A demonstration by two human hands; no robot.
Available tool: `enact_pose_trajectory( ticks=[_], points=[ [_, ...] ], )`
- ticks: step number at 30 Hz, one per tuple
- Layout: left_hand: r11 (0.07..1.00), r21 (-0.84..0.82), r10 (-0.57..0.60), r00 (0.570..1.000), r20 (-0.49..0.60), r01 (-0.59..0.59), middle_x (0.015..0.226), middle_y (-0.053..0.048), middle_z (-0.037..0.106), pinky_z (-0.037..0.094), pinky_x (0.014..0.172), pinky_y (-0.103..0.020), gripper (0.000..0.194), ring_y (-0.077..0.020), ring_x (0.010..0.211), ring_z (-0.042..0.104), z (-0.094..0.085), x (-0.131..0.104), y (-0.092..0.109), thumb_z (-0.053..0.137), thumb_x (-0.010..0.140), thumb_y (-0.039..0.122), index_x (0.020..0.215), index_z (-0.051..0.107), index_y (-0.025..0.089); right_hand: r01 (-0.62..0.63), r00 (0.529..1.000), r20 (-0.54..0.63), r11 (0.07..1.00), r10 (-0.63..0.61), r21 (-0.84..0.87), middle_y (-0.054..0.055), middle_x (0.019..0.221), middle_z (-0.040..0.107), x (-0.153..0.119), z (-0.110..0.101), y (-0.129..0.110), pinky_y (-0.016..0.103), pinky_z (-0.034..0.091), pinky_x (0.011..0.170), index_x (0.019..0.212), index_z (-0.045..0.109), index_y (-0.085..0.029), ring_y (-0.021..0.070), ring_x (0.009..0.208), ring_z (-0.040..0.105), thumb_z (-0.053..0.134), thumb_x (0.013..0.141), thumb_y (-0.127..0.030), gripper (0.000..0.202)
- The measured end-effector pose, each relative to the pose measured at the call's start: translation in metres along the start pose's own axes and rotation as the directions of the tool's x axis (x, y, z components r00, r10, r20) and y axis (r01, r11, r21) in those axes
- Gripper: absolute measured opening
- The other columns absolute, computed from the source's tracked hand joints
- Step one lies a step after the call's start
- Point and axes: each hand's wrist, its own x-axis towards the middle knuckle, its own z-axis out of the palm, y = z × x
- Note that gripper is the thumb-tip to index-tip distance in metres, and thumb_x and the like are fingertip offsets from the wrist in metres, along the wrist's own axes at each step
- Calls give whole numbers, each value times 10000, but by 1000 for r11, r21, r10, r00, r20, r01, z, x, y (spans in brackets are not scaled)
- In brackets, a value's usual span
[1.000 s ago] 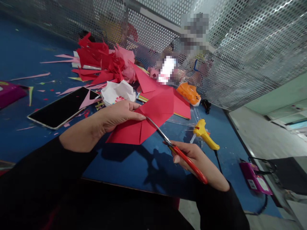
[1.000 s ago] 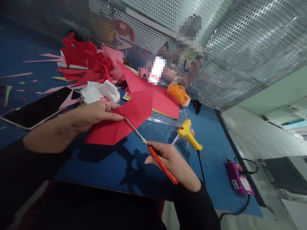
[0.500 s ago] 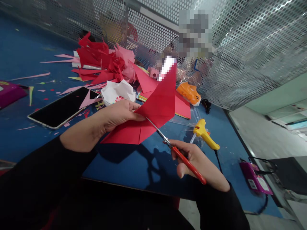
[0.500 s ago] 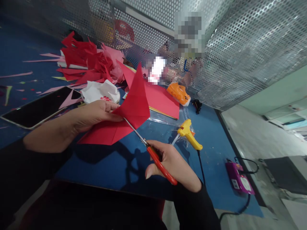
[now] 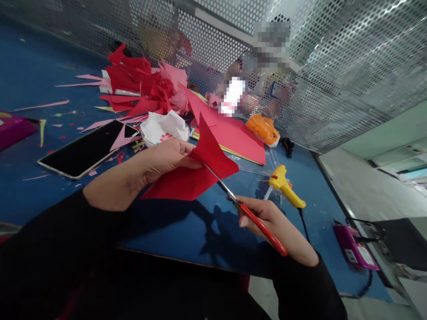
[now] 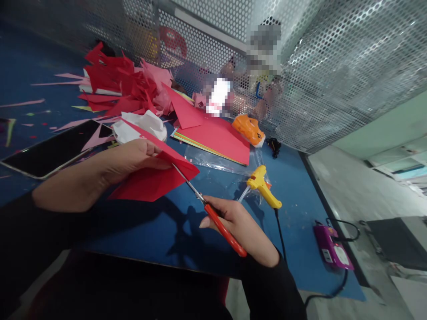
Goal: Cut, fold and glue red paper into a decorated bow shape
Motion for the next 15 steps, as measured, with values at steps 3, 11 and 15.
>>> enact_pose_trajectory(
  ticks=[3, 11, 15],
  points=[
    [1000, 2, -4, 1000, 14, 4, 753, -44, 757, 589, 718, -358, 225, -279, 814, 740, 0, -1, 1, 859, 614, 278, 806, 777, 193, 0, 1000, 6, 1000, 0, 9, -50, 715, 461, 0, 0, 1, 221, 258, 503, 1039, 651, -192, 83, 584, 320, 615, 919, -478, 313],
    [996, 36, 86, 988, -131, -81, 820, -39, 767, 566, 806, -386, 270, -225, 802, 715, 0, -8, -4, 848, 644, 277, 874, 752, 172, 31, 1000, 0, 999, -31, 34, -69, 660, 366, -1, 0, 3, 230, 246, 517, 854, 597, -191, 87, 579, 266, 629, 892, -552, 364],
    [995, 16, 95, 993, -74, -94, 837, -70, 773, 551, 764, -365, 265, -225, 783, 693, -3, -3, -2, 833, 626, 252, 855, 759, 139, 6, 1000, 4, 998, -6, 64, -51, 703, 425, -1, 0, 6, 233, 260, 521, 981, 647, -188, 90, 591, 302, 644, 868, -589, 417]
  ],
)
